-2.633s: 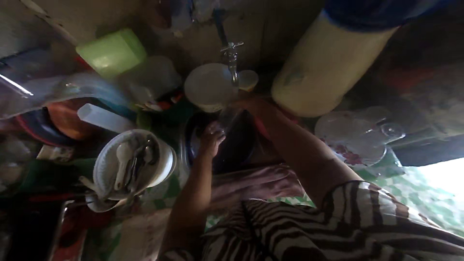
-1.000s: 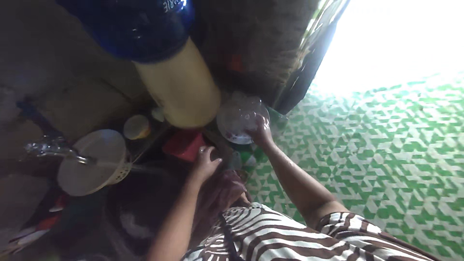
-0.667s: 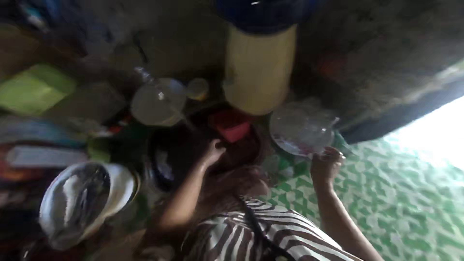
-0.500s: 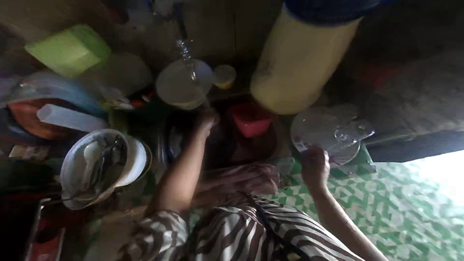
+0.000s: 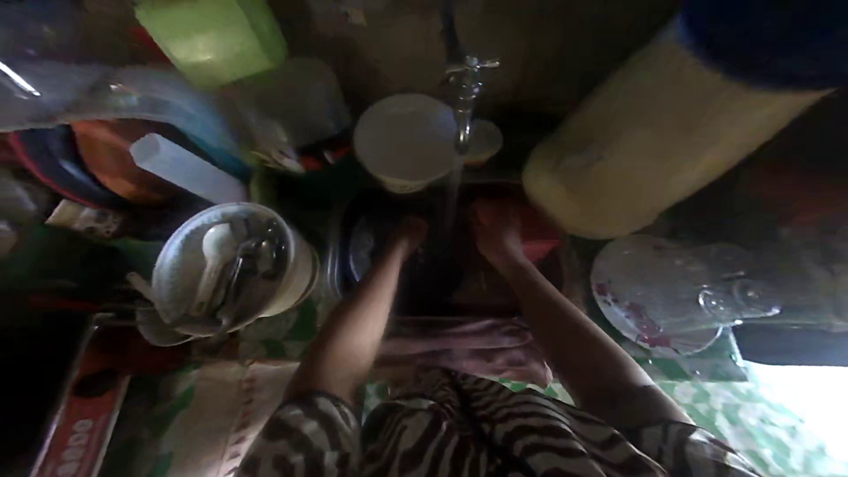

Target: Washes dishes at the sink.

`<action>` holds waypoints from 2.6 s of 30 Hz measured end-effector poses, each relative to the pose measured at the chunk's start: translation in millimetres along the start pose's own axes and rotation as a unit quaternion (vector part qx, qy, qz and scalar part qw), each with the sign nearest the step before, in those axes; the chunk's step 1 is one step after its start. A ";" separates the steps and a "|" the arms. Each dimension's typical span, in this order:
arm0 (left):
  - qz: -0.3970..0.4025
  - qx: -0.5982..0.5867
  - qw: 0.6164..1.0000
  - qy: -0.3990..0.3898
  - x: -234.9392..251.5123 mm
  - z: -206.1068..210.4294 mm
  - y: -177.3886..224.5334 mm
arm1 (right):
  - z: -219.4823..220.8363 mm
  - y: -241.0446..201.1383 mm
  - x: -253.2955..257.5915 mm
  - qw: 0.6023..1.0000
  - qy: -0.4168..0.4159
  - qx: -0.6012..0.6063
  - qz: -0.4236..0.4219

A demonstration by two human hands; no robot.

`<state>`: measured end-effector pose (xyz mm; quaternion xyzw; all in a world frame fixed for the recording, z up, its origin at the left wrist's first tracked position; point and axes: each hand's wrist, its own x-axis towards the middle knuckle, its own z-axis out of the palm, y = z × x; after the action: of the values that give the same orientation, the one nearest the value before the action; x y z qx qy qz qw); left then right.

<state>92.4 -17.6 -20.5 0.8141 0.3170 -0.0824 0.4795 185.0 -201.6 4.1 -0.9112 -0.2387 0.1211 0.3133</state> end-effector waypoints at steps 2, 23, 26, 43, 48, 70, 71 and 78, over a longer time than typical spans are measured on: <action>-0.010 -0.027 0.999 0.042 -0.4 -15.8 -1.5 | 6.6 -23.7 21.6 0.995 0.018 0.102 -0.007; -0.248 -0.120 0.943 0.186 -74.6 -11.9 -110.1 | 97.0 13.4 78.4 0.963 -0.215 -0.137 0.085; -0.259 -0.168 0.935 0.175 -68.3 -9.4 -125.4 | 97.2 5.6 77.4 0.966 -0.185 -0.147 0.100; -0.299 -0.136 0.940 0.096 -64.9 -28.0 -130.4 | 74.8 8.8 67.3 0.942 -0.238 -0.206 0.115; -0.245 -0.185 0.939 0.154 -50.9 -13.9 -153.8 | 51.6 -7.6 56.7 0.931 -0.251 -0.232 0.129; -0.183 0.021 0.981 0.065 -55.5 -4.8 -157.8 | 16.4 -23.8 10.5 0.976 -0.121 -0.172 0.059; -0.181 0.029 0.981 0.060 -56.5 -4.2 -158.4 | 12.8 -28.5 7.7 0.972 -0.128 -0.188 0.062; -0.193 0.093 0.977 0.019 -59.5 -2.1 -150.8 | 4.4 -53.1 -2.0 0.974 -0.147 -0.143 0.100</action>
<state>-44.4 9.3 -103.1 0.7801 0.4682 -0.1869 0.3705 162.6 -163.7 34.2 -0.9380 -0.2045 0.2490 0.1279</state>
